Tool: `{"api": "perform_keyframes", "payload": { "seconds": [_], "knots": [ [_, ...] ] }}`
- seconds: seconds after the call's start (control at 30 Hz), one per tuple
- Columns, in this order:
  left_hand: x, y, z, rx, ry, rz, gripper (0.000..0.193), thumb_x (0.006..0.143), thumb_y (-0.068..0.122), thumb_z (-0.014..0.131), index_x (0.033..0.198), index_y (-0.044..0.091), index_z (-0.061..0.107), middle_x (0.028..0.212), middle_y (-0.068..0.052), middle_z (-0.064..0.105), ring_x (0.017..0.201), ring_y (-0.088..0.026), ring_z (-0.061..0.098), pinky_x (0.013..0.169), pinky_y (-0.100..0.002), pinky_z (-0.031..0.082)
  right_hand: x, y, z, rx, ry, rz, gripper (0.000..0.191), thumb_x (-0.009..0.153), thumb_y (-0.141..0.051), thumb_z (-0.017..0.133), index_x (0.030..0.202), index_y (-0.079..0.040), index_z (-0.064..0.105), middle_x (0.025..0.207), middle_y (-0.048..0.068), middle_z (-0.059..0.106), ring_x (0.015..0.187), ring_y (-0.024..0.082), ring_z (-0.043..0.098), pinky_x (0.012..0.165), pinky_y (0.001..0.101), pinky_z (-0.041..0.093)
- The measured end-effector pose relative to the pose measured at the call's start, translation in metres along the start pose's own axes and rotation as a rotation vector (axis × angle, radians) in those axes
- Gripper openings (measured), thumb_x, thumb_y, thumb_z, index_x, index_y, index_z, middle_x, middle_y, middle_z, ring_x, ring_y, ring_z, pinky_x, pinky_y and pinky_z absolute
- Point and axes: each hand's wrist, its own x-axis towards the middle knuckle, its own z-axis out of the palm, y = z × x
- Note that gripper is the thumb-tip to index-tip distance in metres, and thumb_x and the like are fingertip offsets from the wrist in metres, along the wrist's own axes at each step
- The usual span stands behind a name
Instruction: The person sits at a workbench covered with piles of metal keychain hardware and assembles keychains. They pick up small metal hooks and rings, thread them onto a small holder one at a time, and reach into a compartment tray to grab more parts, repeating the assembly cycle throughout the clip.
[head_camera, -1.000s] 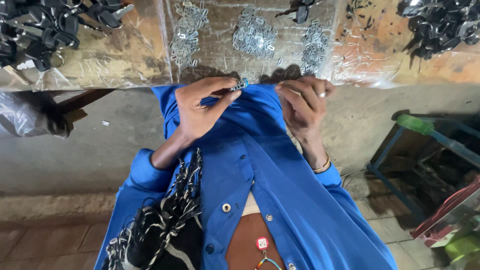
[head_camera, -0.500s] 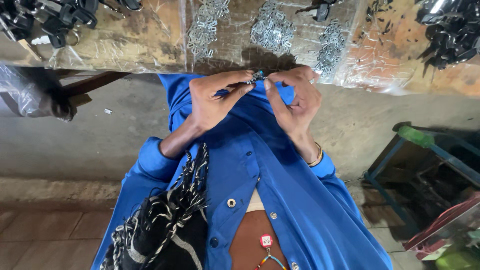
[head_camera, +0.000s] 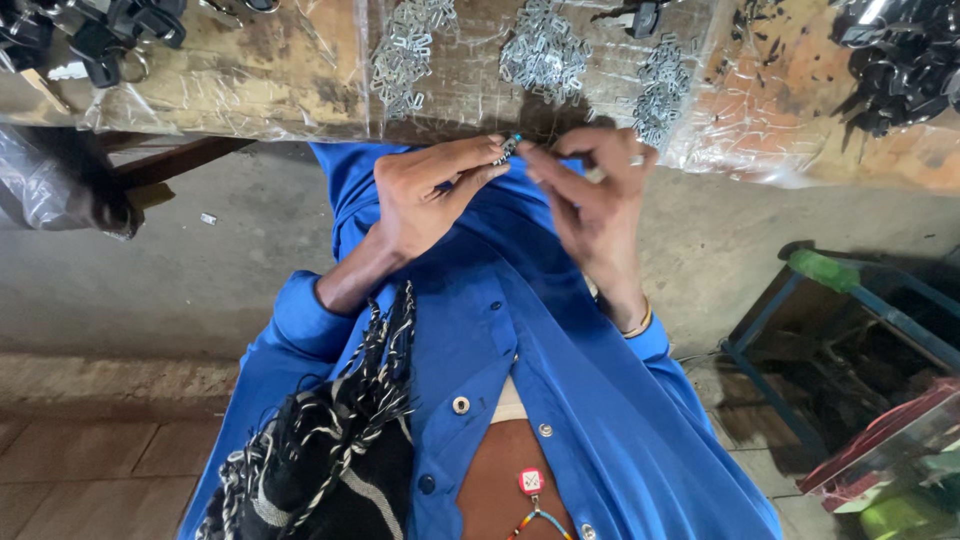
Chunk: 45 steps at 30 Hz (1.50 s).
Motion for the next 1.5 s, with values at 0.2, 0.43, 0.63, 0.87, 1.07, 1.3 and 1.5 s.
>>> {"api": "perform_keyframes", "payload": {
  "seconds": [0.2, 0.43, 0.63, 0.87, 1.07, 1.3, 1.5],
  "knots": [
    [0.000, -0.001, 0.000, -0.158, 0.029, -0.116, 0.022, 0.091, 0.004, 0.086, 0.109, 0.000, 0.075, 0.114, -0.012, 0.078, 0.095, -0.016, 0.078, 0.078, -0.026, 0.064, -0.006, 0.018, -0.011, -0.187, 0.167, -0.081, 0.036, 0.089, -0.025, 0.093, 0.120, -0.018, 0.078, 0.141, 0.009, 0.055, 0.129, 0.036, 0.043, 0.107, 0.0506, 0.029],
    [0.000, -0.001, 0.000, -0.211, 0.039, -0.169, 0.023, 0.091, 0.005, 0.087, 0.111, 0.000, 0.076, 0.113, -0.011, 0.078, 0.095, -0.015, 0.077, 0.080, -0.026, 0.064, -0.014, 0.022, 0.002, 0.056, 0.156, -0.130, 0.023, 0.090, -0.006, 0.092, 0.107, -0.014, 0.079, 0.113, -0.003, 0.075, 0.107, 0.017, 0.063, 0.104, 0.0430, 0.035],
    [0.000, 0.000, 0.001, -0.161, 0.035, -0.201, 0.024, 0.089, 0.005, 0.088, 0.110, 0.001, 0.077, 0.111, -0.011, 0.079, 0.088, -0.013, 0.077, 0.073, -0.024, 0.063, -0.005, -0.004, 0.016, 0.274, 0.082, -0.020, 0.029, 0.094, 0.007, 0.077, 0.120, -0.007, 0.076, 0.107, 0.006, 0.069, 0.098, 0.025, 0.063, 0.097, 0.0353, 0.039],
    [-0.005, -0.005, -0.001, -0.084, 0.006, -0.103, 0.026, 0.090, 0.001, 0.084, 0.114, 0.002, 0.077, 0.118, -0.012, 0.078, 0.089, -0.014, 0.078, 0.068, -0.024, 0.060, 0.007, -0.020, 0.022, 0.370, 0.135, 0.119, 0.034, 0.092, 0.000, 0.082, 0.121, -0.006, 0.064, 0.098, 0.002, 0.073, 0.082, 0.014, 0.056, 0.095, 0.0318, 0.039],
    [-0.005, -0.005, 0.001, 0.063, 0.005, 0.125, 0.021, 0.092, 0.002, 0.084, 0.111, 0.004, 0.076, 0.116, -0.010, 0.076, 0.093, -0.020, 0.079, 0.071, -0.026, 0.061, 0.000, -0.011, 0.016, 0.325, 0.070, 0.146, 0.031, 0.092, -0.007, 0.088, 0.114, -0.010, 0.067, 0.101, -0.002, 0.076, 0.080, 0.010, 0.058, 0.090, 0.0289, 0.040],
    [-0.005, -0.002, -0.003, 0.002, 0.047, 0.020, 0.022, 0.089, 0.006, 0.089, 0.107, 0.003, 0.078, 0.112, -0.009, 0.078, 0.079, -0.015, 0.076, 0.064, -0.024, 0.057, 0.005, 0.002, 0.004, -0.179, 0.196, 0.054, 0.035, 0.080, -0.028, 0.095, 0.110, -0.015, 0.082, 0.129, 0.009, 0.055, 0.114, 0.030, 0.049, 0.096, 0.0429, 0.034],
    [-0.006, -0.002, -0.009, -0.100, 0.073, -0.107, 0.021, 0.088, 0.004, 0.089, 0.106, 0.001, 0.078, 0.112, -0.010, 0.079, 0.078, -0.009, 0.073, 0.062, -0.022, 0.056, -0.007, 0.016, 0.005, -0.160, 0.171, -0.151, 0.026, 0.090, -0.025, 0.096, 0.109, -0.021, 0.078, 0.135, 0.004, 0.063, 0.130, 0.033, 0.047, 0.112, 0.0472, 0.028]
  ]
}}
